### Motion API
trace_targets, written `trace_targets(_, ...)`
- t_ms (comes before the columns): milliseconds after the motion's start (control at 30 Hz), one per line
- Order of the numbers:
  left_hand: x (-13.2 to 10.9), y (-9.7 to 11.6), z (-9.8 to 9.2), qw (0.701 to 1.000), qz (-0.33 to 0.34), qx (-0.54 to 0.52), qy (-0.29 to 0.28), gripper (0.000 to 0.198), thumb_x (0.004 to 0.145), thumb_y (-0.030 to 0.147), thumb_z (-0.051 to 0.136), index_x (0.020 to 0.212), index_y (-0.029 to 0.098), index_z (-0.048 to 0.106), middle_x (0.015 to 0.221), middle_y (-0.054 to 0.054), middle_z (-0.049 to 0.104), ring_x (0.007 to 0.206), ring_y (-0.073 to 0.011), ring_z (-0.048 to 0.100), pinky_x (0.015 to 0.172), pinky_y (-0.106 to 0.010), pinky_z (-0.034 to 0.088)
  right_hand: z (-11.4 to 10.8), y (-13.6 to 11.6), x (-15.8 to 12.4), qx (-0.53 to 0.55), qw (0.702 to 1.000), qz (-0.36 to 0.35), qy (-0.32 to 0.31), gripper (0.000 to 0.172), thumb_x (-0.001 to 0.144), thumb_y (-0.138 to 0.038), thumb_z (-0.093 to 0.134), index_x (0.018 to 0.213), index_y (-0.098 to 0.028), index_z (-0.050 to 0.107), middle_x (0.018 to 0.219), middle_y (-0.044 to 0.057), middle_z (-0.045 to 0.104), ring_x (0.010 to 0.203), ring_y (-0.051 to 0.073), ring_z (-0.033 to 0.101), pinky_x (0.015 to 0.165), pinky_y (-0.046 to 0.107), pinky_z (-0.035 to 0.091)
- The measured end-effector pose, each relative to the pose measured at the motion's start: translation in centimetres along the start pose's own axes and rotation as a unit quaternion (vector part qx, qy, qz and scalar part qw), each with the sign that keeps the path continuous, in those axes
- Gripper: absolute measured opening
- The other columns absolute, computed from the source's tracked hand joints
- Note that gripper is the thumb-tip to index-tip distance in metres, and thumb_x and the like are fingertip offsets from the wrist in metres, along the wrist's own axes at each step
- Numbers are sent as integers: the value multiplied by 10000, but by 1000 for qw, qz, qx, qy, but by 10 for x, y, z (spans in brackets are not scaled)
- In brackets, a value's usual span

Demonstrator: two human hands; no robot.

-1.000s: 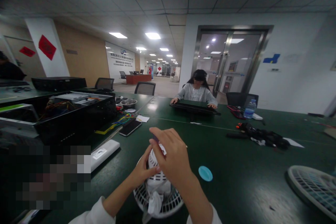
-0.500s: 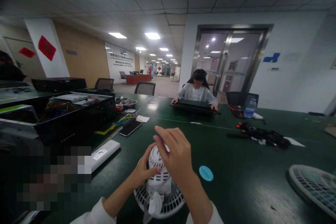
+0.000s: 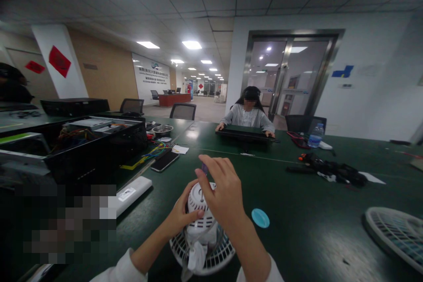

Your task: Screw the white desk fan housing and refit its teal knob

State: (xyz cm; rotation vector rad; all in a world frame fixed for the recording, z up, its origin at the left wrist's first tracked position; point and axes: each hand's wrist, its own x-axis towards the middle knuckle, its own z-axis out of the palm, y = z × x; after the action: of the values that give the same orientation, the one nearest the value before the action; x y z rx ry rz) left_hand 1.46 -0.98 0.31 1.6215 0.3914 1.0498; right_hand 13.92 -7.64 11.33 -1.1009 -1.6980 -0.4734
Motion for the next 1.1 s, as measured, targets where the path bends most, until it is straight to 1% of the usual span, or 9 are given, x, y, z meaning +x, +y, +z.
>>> trace_targets(67,0,1,0,1000,-1,1,-1,739,642,411,730,1253,183,382,1252,-105,497,1168,-305,463,1024,-428,335,-1,0,0,23,1000,4,-21,285,855,-144,486,1135,-161,540,916,61,658,743,152,572,621,276,482)
trace_targets(133,0,1,0,1000,2,-3,-3,730,645,401,730,1251,186,385,1249,-100,503,1166,-300,467,1022,-423,342,-1,-1,0,32,999,-2,-27,307,845,-128,496,1148,-163,528,886,48,659,715,143,570,601,263,478)
trace_targets(267,0,0,1,1000,10,-9,-1,710,645,386,735,1240,190,402,1244,-91,510,1170,-293,466,1028,-415,338,2,-1,0,-17,999,-32,6,206,827,-201,570,1031,-171,563,764,29,628,682,158,555,588,278,466)
trace_targets(467,0,-2,1,1000,-3,-16,-4,740,649,379,731,1260,178,365,1264,-116,491,1177,-303,463,1030,-431,328,9,2,-4,-16,1000,7,25,249,842,-171,536,1091,-179,533,837,37,648,652,140,567,578,264,481)
trace_targets(533,0,-2,0,1000,2,-13,-3,734,652,380,729,1259,180,369,1271,-115,486,1184,-304,457,1039,-433,316,8,2,-3,-6,1000,2,24,243,841,-178,541,1084,-186,538,832,34,654,672,144,580,594,267,488)
trace_targets(700,0,-1,0,1000,11,-6,1,727,641,384,736,1248,184,389,1258,-108,498,1177,-310,460,1028,-442,331,-2,-4,1,44,998,-21,-25,300,867,-120,465,1149,-195,533,913,42,672,816,148,602,691,281,506)
trace_targets(767,0,0,0,1000,14,-2,1,724,640,375,737,1250,188,393,1263,-105,494,1184,-309,453,1029,-441,331,-3,-5,2,43,998,-30,-23,277,859,-111,479,1116,-180,555,893,45,671,807,147,600,684,277,503)
trace_targets(900,0,0,0,1000,12,-1,6,724,637,373,739,1249,193,398,1259,-99,495,1187,-313,448,1037,-449,319,-2,-4,2,-5,999,-32,17,140,825,-194,580,960,-163,601,768,41,647,693,154,574,621,287,489)
trace_targets(1100,1,2,0,1000,11,-5,0,741,640,396,738,1258,185,389,1266,-106,492,1186,-315,450,1034,-446,324,-4,-7,3,27,999,-29,0,222,862,-135,473,1051,-176,582,876,57,675,808,161,611,671,295,508)
